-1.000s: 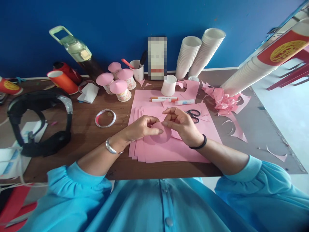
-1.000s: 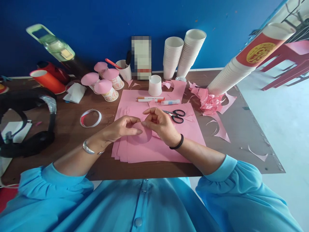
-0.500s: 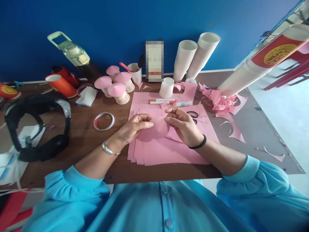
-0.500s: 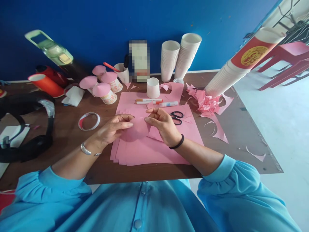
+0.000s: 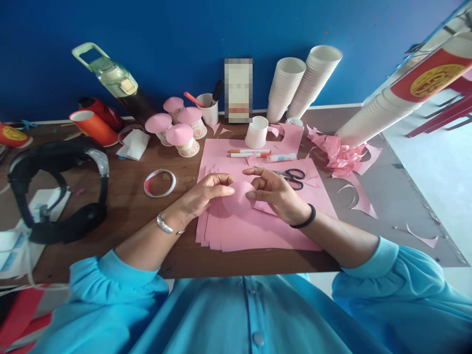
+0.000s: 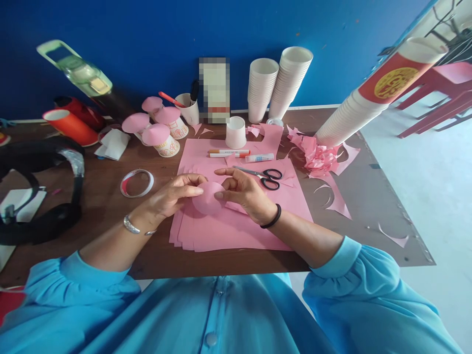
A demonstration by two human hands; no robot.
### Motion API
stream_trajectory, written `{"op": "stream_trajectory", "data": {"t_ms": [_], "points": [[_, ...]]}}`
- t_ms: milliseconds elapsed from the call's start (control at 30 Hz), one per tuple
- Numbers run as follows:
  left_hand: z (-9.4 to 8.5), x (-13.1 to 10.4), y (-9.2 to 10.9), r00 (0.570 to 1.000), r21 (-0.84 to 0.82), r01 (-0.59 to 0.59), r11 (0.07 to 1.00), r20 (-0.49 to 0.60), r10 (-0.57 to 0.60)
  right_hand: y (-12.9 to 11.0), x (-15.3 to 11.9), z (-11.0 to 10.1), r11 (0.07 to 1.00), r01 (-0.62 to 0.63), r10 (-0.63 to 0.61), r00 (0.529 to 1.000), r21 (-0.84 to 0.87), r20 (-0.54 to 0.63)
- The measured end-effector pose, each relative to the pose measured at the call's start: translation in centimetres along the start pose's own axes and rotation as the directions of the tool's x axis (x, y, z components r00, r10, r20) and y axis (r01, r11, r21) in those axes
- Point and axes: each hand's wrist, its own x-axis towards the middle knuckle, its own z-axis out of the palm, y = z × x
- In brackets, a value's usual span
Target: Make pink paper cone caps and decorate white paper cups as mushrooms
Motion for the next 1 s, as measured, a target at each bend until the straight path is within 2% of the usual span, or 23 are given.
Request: {"op": "stream_trajectory", "data": {"t_ms": [233,533,767,900,1000], "points": [[0.20,-0.18,0.34,0.999,-0.010,0.025,1.000,-0.027,-0.026,-0.28,-0.18,0.19,1.000,0.000,0.001,0.997,0.009,-0.082],[0.17,-0.21,0.49,0.999,0.007,0.026,1.000,-0.029,-0.026,0.08,0.00,0.03,1.000,-0.002,0.002,0.999,0.006,-0.048],[0.12,-0.11,0.05,0.999,-0.087,0.024,0.996,-0.044,-0.027,-0.23,0.04,0.19,0.999,0.034,-0.029,0.992,0.038,-0.121],[-0.01,-0.06,-0.17,0.994,-0.158,-0.003,0.987,-0.105,-0.014,-0.30,0.03,0.13,0.996,0.030,-0.018,0.990,0.079,-0.141],[0.04,-0.11,-0.09,0.989,-0.152,-0.015,0.988,-0.145,-0.008,-0.28,0.08,0.00,0.996,0.021,-0.009,0.991,0.088,-0.133]]}}
